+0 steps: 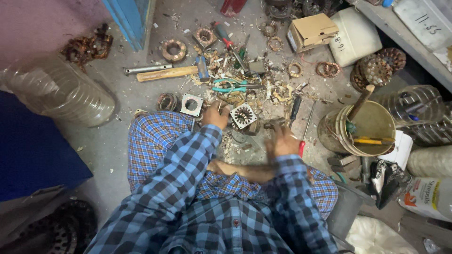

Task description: The person dismantles a motor stator by hammering it and using pliers to pry apart metal components while sitting on the floor.

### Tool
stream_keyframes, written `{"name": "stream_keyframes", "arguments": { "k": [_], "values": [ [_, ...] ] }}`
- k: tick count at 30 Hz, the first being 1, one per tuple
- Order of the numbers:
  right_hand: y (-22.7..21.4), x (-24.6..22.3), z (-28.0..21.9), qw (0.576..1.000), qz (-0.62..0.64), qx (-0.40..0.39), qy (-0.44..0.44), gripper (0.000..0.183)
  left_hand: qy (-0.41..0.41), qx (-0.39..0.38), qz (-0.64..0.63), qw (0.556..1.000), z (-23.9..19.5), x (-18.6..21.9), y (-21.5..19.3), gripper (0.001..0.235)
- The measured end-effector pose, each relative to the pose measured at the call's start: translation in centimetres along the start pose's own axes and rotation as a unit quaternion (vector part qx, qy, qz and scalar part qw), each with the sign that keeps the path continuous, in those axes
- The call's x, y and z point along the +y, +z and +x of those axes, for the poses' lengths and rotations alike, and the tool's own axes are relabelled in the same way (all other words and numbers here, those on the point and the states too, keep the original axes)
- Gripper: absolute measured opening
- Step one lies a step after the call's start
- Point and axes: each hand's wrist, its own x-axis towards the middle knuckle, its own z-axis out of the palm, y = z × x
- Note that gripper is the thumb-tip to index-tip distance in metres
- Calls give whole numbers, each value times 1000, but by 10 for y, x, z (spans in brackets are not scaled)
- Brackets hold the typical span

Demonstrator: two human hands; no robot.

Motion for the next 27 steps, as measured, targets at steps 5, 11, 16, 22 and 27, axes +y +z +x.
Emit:
{"name": "stream_keyframes", "arguments": {
  "k": [5, 11, 16, 22, 27],
  "values": [
    [22, -60, 47, 994, 40, 61, -87, 110, 32, 7, 61, 998, -4, -2, 6, 45],
    [2, -81, 45, 961, 244, 76, -107, 103, 96, 52, 38, 993, -28, 34, -26, 62],
    [-16, -91, 12, 768, 596, 137, -188, 106, 158, -42, -124, 979, -99, 99, -82, 51],
    [-27, -120, 1, 758, 611, 177, -147, 83, 414, 51, -1, 909, -145, 151, -138, 37],
    [-43, -138, -11, 762, 585, 195, -197, 78, 443, 55, -16, 895, -157, 155, -163, 38]
  ]
}}
